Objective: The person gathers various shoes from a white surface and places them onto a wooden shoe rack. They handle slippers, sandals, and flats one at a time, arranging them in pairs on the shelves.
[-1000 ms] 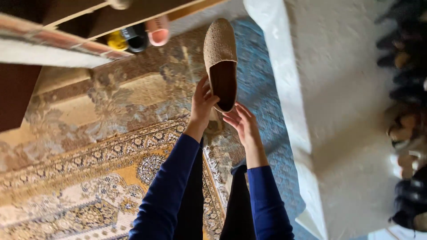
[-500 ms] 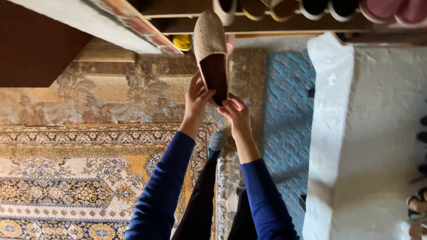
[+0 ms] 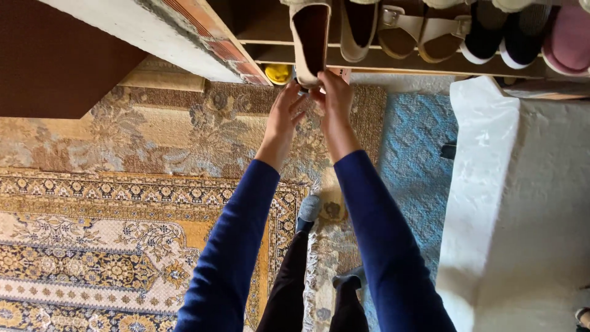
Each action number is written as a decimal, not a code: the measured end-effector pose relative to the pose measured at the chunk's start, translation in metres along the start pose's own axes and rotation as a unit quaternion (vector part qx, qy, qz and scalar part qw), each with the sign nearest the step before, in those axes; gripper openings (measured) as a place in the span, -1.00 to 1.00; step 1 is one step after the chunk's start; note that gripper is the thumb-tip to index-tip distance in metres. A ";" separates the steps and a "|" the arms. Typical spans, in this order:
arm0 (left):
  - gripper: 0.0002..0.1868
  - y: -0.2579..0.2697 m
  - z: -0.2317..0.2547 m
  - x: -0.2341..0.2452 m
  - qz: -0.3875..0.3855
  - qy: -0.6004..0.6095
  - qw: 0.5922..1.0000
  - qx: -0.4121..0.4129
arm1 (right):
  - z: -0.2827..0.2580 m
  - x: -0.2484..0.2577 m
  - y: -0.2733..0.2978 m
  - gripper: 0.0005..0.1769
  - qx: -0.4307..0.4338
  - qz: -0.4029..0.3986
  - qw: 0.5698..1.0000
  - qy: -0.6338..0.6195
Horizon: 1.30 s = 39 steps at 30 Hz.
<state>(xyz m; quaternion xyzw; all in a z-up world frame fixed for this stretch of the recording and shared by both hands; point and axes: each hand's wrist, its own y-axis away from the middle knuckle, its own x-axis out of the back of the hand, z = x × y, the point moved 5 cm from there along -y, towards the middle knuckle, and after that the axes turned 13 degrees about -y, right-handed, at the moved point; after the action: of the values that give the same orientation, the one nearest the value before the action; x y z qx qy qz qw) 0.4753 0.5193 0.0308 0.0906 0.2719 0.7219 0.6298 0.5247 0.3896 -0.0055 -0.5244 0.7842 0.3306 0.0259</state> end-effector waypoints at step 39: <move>-0.61 0.052 -0.019 -0.118 -0.108 -0.086 0.990 0.008 | -0.047 0.147 0.113 -0.66 -0.010 0.149 0.941 -0.304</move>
<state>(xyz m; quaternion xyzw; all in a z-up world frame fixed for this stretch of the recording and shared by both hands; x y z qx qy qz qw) 0.4441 0.3980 0.0668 0.1271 0.2306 0.6372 0.7243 0.3781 0.2720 0.0297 -0.2763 0.8049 0.4820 0.2084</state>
